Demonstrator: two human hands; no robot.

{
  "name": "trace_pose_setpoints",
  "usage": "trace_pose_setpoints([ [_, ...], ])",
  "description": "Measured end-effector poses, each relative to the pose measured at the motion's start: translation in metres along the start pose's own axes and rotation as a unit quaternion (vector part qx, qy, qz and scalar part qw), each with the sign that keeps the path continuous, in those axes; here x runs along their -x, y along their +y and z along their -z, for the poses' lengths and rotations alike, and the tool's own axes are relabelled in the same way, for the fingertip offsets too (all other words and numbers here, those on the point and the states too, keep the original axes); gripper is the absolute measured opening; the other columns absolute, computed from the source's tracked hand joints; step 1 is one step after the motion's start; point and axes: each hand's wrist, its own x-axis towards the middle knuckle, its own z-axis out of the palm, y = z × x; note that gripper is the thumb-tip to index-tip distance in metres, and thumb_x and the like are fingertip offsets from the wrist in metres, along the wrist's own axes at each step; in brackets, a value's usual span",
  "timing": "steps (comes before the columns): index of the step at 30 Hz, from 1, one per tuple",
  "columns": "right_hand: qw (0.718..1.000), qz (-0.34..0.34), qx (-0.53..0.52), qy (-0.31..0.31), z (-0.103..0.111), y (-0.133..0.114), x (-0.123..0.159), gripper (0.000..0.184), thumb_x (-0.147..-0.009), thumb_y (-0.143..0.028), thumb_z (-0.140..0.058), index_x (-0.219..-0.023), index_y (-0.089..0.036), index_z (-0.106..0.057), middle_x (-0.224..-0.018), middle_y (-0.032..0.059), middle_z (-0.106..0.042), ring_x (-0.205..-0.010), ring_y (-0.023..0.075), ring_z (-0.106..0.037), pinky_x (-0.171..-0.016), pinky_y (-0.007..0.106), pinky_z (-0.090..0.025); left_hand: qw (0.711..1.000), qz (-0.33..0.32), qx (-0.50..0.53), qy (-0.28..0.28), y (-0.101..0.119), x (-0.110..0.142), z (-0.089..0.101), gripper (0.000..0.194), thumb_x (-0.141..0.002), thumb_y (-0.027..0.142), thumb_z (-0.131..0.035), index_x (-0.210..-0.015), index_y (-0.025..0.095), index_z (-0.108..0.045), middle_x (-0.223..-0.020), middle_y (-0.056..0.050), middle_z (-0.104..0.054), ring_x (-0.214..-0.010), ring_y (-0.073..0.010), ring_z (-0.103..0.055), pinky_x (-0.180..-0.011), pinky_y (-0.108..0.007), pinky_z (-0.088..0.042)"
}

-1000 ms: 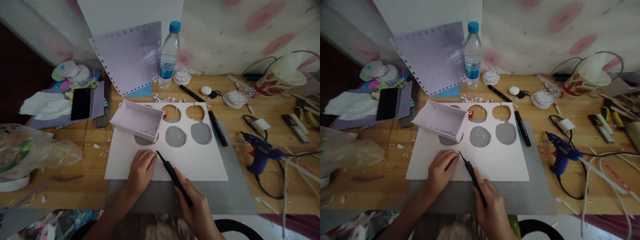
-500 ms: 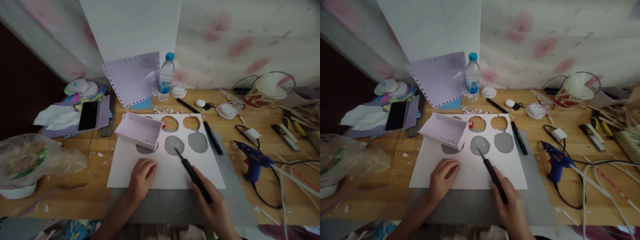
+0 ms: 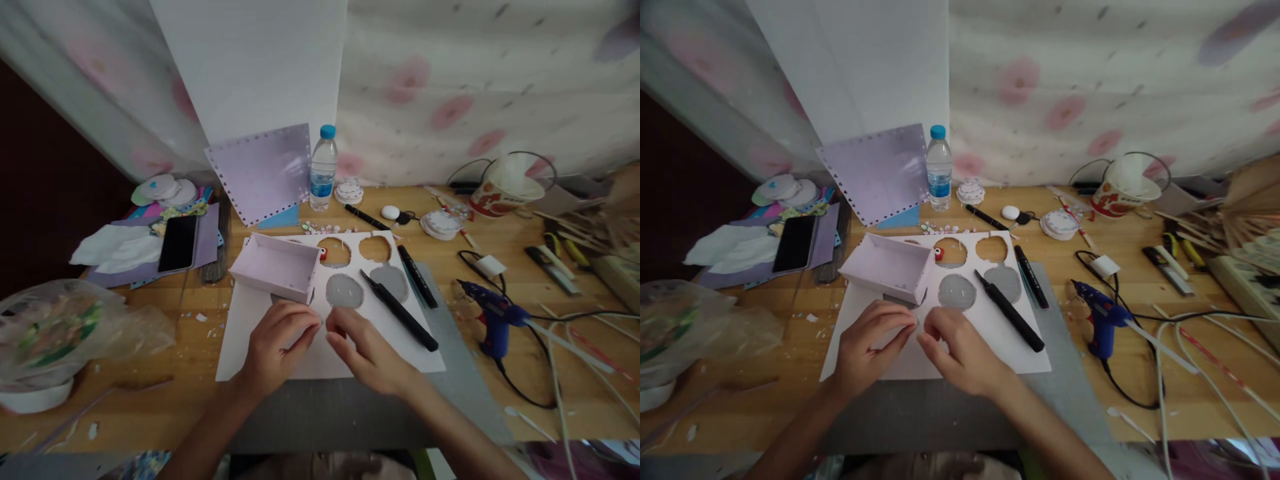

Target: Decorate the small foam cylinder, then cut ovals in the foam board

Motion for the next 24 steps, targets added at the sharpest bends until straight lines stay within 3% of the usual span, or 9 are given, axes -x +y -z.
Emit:
trace_pose_setpoints([
  [4,0.998,0.027,-0.057,-0.009,-0.006,0.017,-0.023,0.032,-0.1,-0.031,-0.029,-0.072,-0.021,-0.039,-0.066,-0.0022,-0.045,-0.062,0.0127,-0.044,-0.059,0.025,-0.036,0.999,-0.029,0.031,-0.021,-0.018,-0.012,-0.005,0.025,-0.083,0.005,-0.063,-0.102,0.021,-0.064,-0.094,-0.005,-0.067,-0.09,-0.0163,-0.061,-0.082,-0.03,-0.05],
  [7,0.996,0.05,-0.067,0.009,-0.009,0.033,-0.021,0.031,-0.1,-0.029,-0.028,-0.072,-0.022,-0.04,-0.066,-0.0013,-0.045,-0.061,0.0133,-0.045,-0.058,0.026,-0.036,0.997,-0.004,0.073,-0.019,-0.027,-0.011,-0.011,0.021,-0.083,0.007,-0.064,-0.1,0.02,-0.063,-0.09,-0.004,-0.066,-0.084,-0.015,-0.06,-0.077,-0.028,-0.049],
  [11,0.992,0.109,0.012,0.056,-0.016,0.039,-0.012,0.022,-0.096,-0.019,-0.031,-0.076,-0.021,-0.04,-0.069,0.0017,-0.047,-0.065,0.016,-0.045,-0.06,0.028,-0.035,0.988,0.062,0.135,-0.042,-0.029,0.003,-0.017,0.005,-0.089,0.015,-0.055,-0.091,0.018,-0.059,-0.08,-0.003,-0.06,-0.07,-0.0125,-0.053,-0.063,-0.025,-0.043],
  [13,0.985,0.142,0.078,0.066,-0.021,0.037,-0.011,0.018,-0.093,-0.015,-0.034,-0.077,-0.021,-0.041,-0.07,0.0034,-0.049,-0.067,0.0177,-0.043,-0.062,0.029,-0.036,0.983,0.097,0.141,-0.066,-0.029,0.009,-0.02,0.011,-0.093,0.019,-0.047,-0.084,0.018,-0.054,-0.074,-0.001,-0.055,-0.067,-0.0123,-0.05,-0.06,-0.025,-0.04],
  [18,0.96,0.175,0.205,0.075,-0.031,0.036,-0.015,0.02,-0.088,-0.011,-0.036,-0.072,-0.022,-0.041,-0.066,0.004,-0.048,-0.065,0.0197,-0.039,-0.061,0.031,-0.033,0.987,0.1,0.056,-0.114,-0.029,0.017,-0.027,0.02,-0.094,0.017,-0.039,-0.074,0.019,-0.04,-0.066,0.002,-0.043,-0.061,-0.0118,-0.043,-0.058,-0.026,-0.035],
  [24,0.966,0.153,0.206,0.042,-0.033,0.038,-0.016,0.021,-0.089,-0.012,-0.034,-0.072,-0.021,-0.043,-0.067,0.0046,-0.049,-0.065,0.0198,-0.04,-0.062,0.031,-0.032,0.989,0.064,-0.027,-0.13,-0.031,0.018,-0.031,0.018,-0.092,0.013,-0.037,-0.075,0.02,-0.038,-0.065,0.002,-0.041,-0.059,-0.0128,-0.043,-0.056,-0.027,-0.033],
])
